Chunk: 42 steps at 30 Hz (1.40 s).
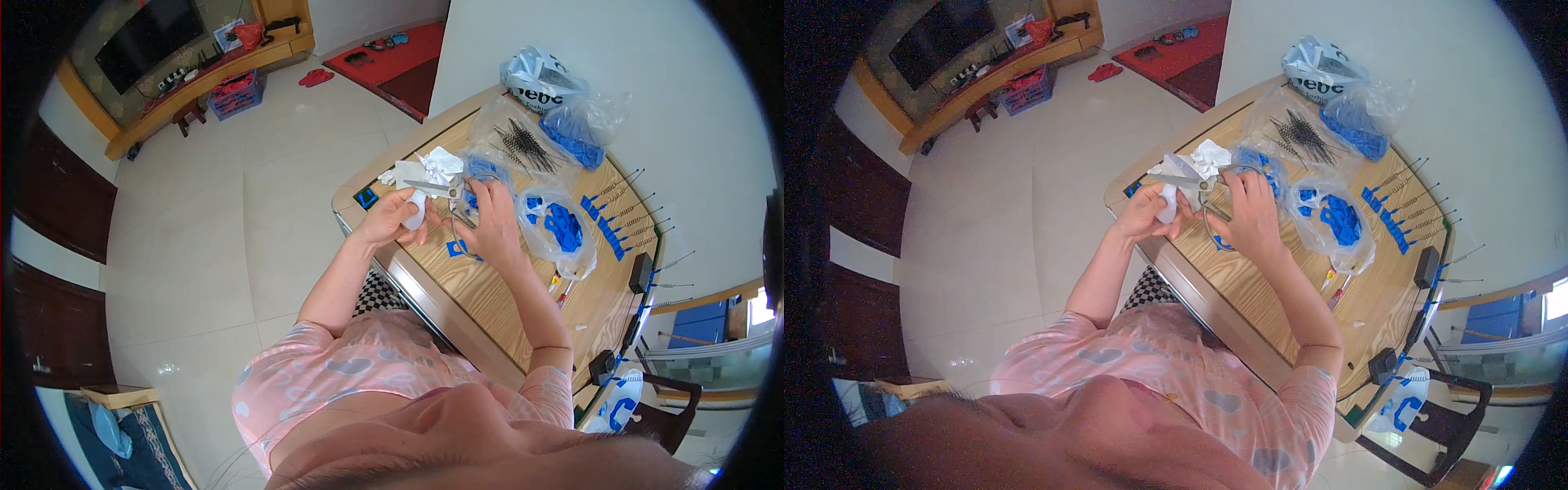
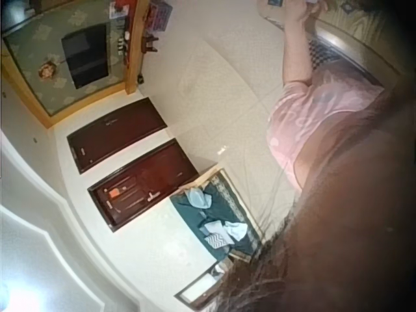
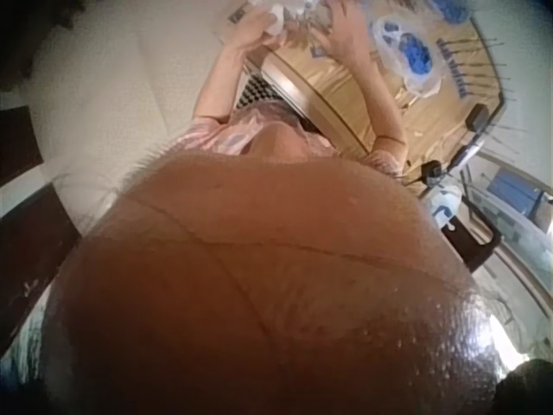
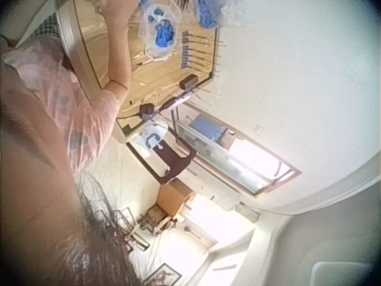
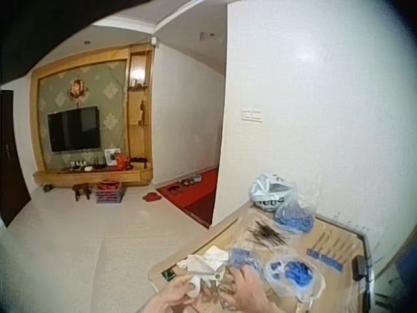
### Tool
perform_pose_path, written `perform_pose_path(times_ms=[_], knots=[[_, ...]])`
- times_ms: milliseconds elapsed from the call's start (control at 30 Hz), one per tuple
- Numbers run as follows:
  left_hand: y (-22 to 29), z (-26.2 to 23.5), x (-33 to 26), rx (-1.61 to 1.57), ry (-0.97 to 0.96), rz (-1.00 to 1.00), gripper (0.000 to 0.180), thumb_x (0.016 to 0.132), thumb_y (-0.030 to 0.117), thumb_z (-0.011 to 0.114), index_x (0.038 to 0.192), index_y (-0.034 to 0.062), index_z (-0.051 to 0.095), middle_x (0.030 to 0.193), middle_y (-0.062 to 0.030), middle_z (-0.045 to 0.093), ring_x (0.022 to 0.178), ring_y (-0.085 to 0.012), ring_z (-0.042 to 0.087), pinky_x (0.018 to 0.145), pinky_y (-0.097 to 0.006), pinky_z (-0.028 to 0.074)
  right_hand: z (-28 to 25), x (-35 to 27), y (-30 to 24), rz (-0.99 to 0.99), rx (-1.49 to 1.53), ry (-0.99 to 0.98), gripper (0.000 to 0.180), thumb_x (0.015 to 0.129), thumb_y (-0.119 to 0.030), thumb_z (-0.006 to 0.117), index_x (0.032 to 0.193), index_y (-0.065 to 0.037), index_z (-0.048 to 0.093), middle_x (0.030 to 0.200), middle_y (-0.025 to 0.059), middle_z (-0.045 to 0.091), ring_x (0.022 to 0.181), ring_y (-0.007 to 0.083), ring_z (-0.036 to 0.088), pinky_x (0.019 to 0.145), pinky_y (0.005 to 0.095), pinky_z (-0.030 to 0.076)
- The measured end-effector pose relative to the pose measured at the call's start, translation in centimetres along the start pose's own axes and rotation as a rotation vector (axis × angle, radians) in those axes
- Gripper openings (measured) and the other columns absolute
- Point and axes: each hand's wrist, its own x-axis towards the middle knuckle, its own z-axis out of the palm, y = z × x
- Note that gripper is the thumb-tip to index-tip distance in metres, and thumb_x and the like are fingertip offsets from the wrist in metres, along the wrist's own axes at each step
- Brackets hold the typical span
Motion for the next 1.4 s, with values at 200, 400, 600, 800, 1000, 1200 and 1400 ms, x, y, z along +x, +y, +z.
perform_pose_path(times_ms=[200,400,600,800,1000,1200,1400], knots=[[-1.0,-2.1,0.3,-0.005,-0.084,-0.018,0.013,0.089,0.007,0.056,0.097,0.0027,0.047,0.07,-0.0043,0.052,0.049,-0.0085,0.045,0.041,-0.02,0.031,-0.1,0.1,-0.6,-0.007,-0.035,-0.018,0.068,0.061,-0.028,0.081,0.116,-0.002,0.05,0.096,0.0135,0.049,0.09,0.0308,0.049,0.079,0.0403,0.04],[-0.5,0.0,0.3,0.185,0.123,-0.012,0.027,0.082,0.003,0.066,0.1,0.0044,0.046,0.07,0.0012,0.048,0.051,-0.0044,0.044,0.043,-0.02,0.032,0.1,0.2,-0.7,0.012,-0.078,-0.006,0.068,0.062,-0.028,0.081,0.117,-0.003,0.051,0.094,0.0123,0.05,0.086,0.029,0.049,0.076,0.0391,0.04],[0.1,0.9,0.2,0.3,0.189,0.023,0.027,0.083,0.006,0.066,0.104,0.0041,0.048,0.076,0.0022,0.049,0.053,-0.0036,0.045,0.044,-0.019,0.034,0.1,0.0,-0.8,0.041,-0.119,-0.018,0.061,0.063,-0.029,0.079,0.112,-0.003,0.053,0.093,0.012,0.049,0.089,0.0301,0.048,0.077,0.0394,0.04],[-0.3,0.5,0.4,0.426,0.2,0.039,0.036,0.082,0.009,0.067,0.113,0.0037,0.05,0.08,0.0028,0.051,0.064,-0.004,0.048,0.053,-0.02,0.039,-0.1,-0.2,-0.7,0.051,-0.147,-0.037,0.057,0.065,-0.027,0.078,0.109,-0.003,0.054,0.091,0.0116,0.05,0.087,0.0296,0.052,0.074,0.0378,0.042],[0.6,1.1,0.7,0.541,0.27,0.139,0.031,0.08,0.01,0.067,0.106,0.0036,0.051,0.082,0.0016,0.051,0.076,-0.0077,0.048,0.066,-0.024,0.041,0.2,-0.8,-0.1,0.219,0.167,-0.174,0.047,0.072,-0.024,0.075,0.108,-0.003,0.054,0.094,0.0121,0.056,0.085,0.0294,0.058,0.067,0.0381,0.046],[-0.2,0.3,0.8,0.713,0.245,0.209,0.023,0.079,0.011,0.067,0.09,0.0057,0.047,0.079,-0.0004,0.05,0.074,-0.0088,0.047,0.065,-0.025,0.04,0.6,-0.8,0.2,0.437,0.383,-0.248,0.045,0.073,-0.017,0.075,0.111,-0.003,0.053,0.088,0.0148,0.061,0.078,0.0289,0.061,0.066,0.0332,0.048],[-0.7,0.2,0.9,0.784,0.318,0.219,0.03,0.078,0.011,0.069,0.101,0.0038,0.051,0.087,-0.0051,0.057,0.079,-0.0122,0.053,0.07,-0.027,0.044,-0.7,-0.1,-1.6,0.085,-0.024,-0.024,0.055,0.067,-0.028,0.078,0.108,-0.001,0.053,0.095,0.0141,0.051,0.089,0.0304,0.051,0.074,0.0384,0.044]])
